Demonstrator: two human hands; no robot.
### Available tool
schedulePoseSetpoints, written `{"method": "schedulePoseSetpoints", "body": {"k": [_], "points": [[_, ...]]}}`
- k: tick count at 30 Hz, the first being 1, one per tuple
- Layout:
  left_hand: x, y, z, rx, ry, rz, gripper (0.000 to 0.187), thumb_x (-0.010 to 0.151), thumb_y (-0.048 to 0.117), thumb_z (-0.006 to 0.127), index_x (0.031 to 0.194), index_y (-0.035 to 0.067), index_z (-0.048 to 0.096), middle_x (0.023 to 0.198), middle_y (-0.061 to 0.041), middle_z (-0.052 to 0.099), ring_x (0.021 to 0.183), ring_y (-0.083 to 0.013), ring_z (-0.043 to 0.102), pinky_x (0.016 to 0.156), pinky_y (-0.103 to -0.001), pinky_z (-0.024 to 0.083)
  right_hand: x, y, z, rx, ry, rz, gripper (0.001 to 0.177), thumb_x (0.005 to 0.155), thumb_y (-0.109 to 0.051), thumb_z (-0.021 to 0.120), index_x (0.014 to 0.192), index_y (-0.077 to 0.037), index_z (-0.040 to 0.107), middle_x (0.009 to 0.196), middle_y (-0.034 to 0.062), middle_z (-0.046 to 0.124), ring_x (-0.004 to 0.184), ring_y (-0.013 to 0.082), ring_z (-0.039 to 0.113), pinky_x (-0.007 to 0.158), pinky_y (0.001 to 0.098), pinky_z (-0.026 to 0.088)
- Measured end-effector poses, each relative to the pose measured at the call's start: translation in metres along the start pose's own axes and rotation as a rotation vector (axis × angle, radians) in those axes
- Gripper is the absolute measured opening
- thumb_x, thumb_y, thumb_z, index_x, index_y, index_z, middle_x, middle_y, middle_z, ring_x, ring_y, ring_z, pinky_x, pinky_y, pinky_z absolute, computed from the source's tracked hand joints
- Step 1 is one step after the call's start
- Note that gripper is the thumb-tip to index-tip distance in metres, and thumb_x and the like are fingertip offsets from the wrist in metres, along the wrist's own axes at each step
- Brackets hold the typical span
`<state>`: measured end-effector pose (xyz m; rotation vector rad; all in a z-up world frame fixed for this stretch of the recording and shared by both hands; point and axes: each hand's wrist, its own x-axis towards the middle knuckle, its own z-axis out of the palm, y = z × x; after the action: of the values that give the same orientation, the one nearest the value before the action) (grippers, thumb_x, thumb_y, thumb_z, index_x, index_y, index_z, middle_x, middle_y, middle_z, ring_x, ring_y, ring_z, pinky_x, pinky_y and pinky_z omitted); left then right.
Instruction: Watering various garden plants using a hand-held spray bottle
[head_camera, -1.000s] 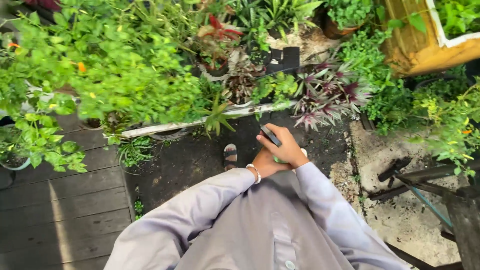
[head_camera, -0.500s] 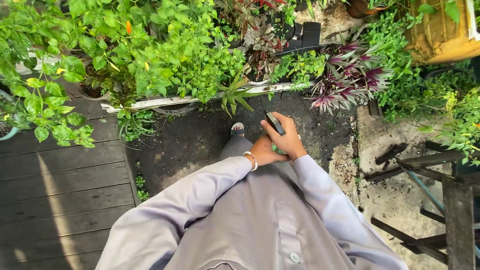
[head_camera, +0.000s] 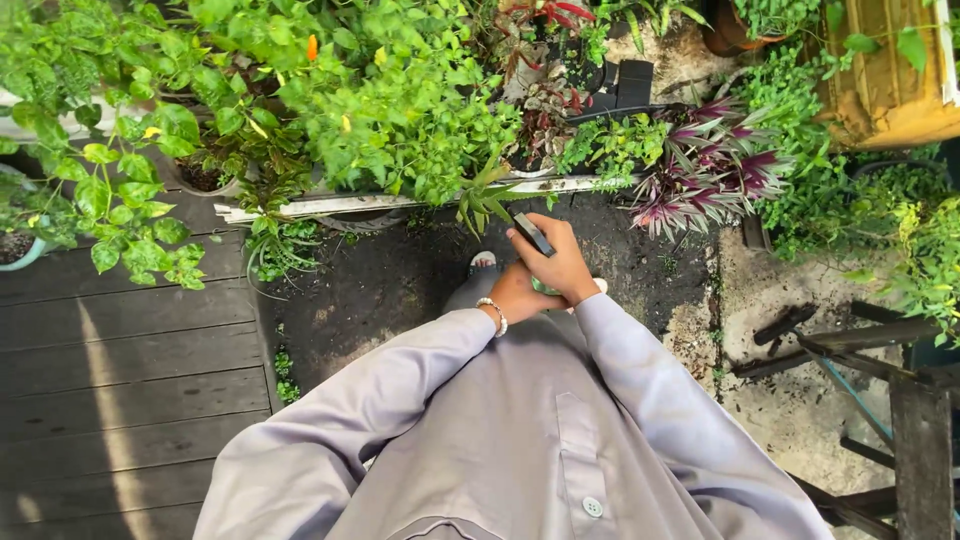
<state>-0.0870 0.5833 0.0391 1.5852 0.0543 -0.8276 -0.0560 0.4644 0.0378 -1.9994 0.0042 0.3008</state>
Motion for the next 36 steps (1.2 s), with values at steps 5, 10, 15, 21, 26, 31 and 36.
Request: {"method": "schedulePoseSetpoints", "body": {"k": [5, 10, 15, 21, 26, 31, 36], "points": [[0.009, -0.003, -0.007, 0.068, -0.005, 0.024, 0.088, 0.058, 0.032, 0.094, 0.129, -0.006, 0.061, 0.124, -0.022, 0.068, 0.124, -0.0353, 0.06, 0.109, -0.048, 0.048, 0.007, -0.003, 0.001, 0.049, -0.011, 0.02, 0.019, 0.094, -0.02, 0.068, 0.079, -0.009, 0.064, 0.058, 0.0109, 0.053, 0.059, 0.0168, 0.051, 0.059, 0.0317, 0.039], [0.007, 0.004, -0.013, 0.138, -0.026, -0.005, 0.08, 0.059, 0.035, 0.094, 0.123, -0.002, 0.064, 0.118, -0.018, 0.072, 0.12, -0.0333, 0.064, 0.104, -0.046, 0.052, 0.01, 0.01, 0.002, 0.037, 0.061, 0.125, 0.025, 0.095, -0.019, 0.065, 0.073, -0.009, 0.064, 0.058, 0.0095, 0.058, 0.059, 0.0164, 0.054, 0.059, 0.0289, 0.041], [0.021, -0.018, -0.005, 0.217, -0.109, -0.086, 0.081, 0.059, 0.036, 0.09, 0.126, 0.003, 0.06, 0.119, -0.017, 0.071, 0.12, -0.0338, 0.064, 0.105, -0.046, 0.052, 0.013, 0.056, 0.015, 0.14, 0.133, 0.384, 0.023, 0.089, -0.031, 0.071, 0.075, -0.013, 0.069, 0.067, 0.0068, 0.07, 0.064, 0.0173, 0.064, 0.062, 0.0307, 0.048], [0.021, -0.013, 0.006, 0.231, -0.124, -0.093, 0.077, 0.06, 0.034, 0.088, 0.126, 0.005, 0.06, 0.12, -0.017, 0.071, 0.121, -0.035, 0.063, 0.105, -0.046, 0.051, 0.005, 0.057, 0.008, 0.156, 0.205, 0.361, 0.024, 0.089, -0.03, 0.07, 0.071, -0.014, 0.071, 0.066, 0.0054, 0.069, 0.067, 0.016, 0.064, 0.065, 0.0286, 0.049], [0.021, -0.001, 0.012, 0.27, -0.144, -0.12, 0.081, 0.061, 0.039, 0.087, 0.129, 0.006, 0.056, 0.124, -0.017, 0.069, 0.124, -0.0347, 0.061, 0.107, -0.046, 0.05, -0.002, 0.052, -0.002, 0.147, 0.232, 0.35, 0.025, 0.09, -0.026, 0.068, 0.069, -0.013, 0.07, 0.063, 0.0049, 0.068, 0.064, 0.0157, 0.064, 0.064, 0.0278, 0.049], [0.024, 0.003, 0.021, 0.297, -0.138, -0.132, 0.082, 0.062, 0.037, 0.086, 0.131, 0.006, 0.054, 0.128, -0.016, 0.067, 0.128, -0.0327, 0.058, 0.11, -0.045, 0.049, 0.0, 0.069, -0.005, 0.167, 0.208, 0.37, 0.025, 0.089, -0.032, 0.069, 0.071, -0.014, 0.071, 0.065, 0.0042, 0.069, 0.068, 0.0166, 0.066, 0.067, 0.0298, 0.05], [0.026, 0.011, 0.029, 0.29, -0.131, -0.179, 0.091, 0.062, 0.042, 0.087, 0.136, 0.003, 0.051, 0.132, -0.019, 0.064, 0.13, -0.0342, 0.056, 0.11, -0.046, 0.048, -0.001, 0.067, -0.016, 0.164, 0.156, 0.33, 0.025, 0.09, -0.03, 0.07, 0.071, -0.014, 0.072, 0.066, 0.0055, 0.071, 0.069, 0.0172, 0.068, 0.07, 0.0293, 0.051]]}}
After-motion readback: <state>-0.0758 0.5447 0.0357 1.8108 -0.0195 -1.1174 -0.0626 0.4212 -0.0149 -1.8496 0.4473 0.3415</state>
